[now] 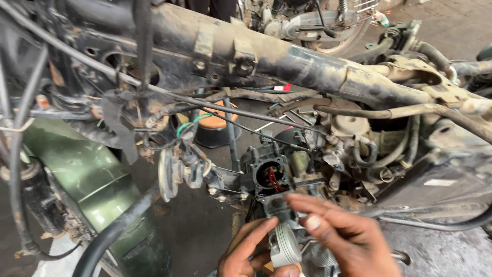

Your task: The person is preparing a new piston for installation in a motorcycle engine by cleaning it and inspecting the piston rings.

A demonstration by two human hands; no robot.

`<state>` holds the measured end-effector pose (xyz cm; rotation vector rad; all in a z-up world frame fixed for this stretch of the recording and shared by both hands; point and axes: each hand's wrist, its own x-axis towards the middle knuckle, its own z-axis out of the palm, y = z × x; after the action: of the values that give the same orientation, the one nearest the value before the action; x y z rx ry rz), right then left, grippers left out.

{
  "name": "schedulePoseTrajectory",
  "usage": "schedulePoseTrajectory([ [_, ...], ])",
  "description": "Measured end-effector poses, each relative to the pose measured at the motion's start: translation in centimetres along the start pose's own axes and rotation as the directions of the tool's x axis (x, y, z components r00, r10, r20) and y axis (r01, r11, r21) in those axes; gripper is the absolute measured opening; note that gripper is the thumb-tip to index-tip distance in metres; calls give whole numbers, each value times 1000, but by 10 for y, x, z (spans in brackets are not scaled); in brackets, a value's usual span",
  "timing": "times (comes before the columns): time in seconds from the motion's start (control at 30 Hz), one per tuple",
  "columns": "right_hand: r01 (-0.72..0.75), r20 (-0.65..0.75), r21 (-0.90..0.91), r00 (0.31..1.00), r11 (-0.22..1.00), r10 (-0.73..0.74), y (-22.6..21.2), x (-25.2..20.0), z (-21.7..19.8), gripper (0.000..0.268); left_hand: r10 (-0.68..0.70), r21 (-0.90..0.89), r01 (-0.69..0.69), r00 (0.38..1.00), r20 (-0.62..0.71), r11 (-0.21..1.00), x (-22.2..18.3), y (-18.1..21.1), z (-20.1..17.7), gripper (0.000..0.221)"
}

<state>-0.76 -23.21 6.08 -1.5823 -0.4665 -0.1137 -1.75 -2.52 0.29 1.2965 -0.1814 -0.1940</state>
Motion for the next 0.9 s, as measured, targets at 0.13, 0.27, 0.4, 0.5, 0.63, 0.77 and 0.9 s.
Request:
schedulePoseTrajectory([
  [0.13,-210,-153,138,961,968,230,10,-1,-12,33,-115,-58,110,990,-85,992,-1,10,3,82],
  [0.27,-300,-82,-36,951,953,296,16,-9,-14,29,-46,-200,37,998,-40,979,2,-24,-20,81],
  [0.4,-196,-16,-232,980,953,198,10,-2,-5,34,40,-659,118,975,220,743,5,-25,-29,79],
  [0.5,-187,41,-266,978,946,205,18,-5,-6,35,-177,-516,183,982,62,837,2,-7,-23,90],
  [0.63,-124,141,-319,974,940,176,4,0,1,34,-187,-555,195,980,71,809,1,-6,-25,92],
  [0.77,-102,88,-434,984,895,154,1,-3,4,34,-165,-552,221,975,151,804,-1,8,-19,85],
  [0.9,-122,39,-479,986,869,160,-3,-6,7,32,-193,-561,185,980,45,807,-4,15,-13,85],
])
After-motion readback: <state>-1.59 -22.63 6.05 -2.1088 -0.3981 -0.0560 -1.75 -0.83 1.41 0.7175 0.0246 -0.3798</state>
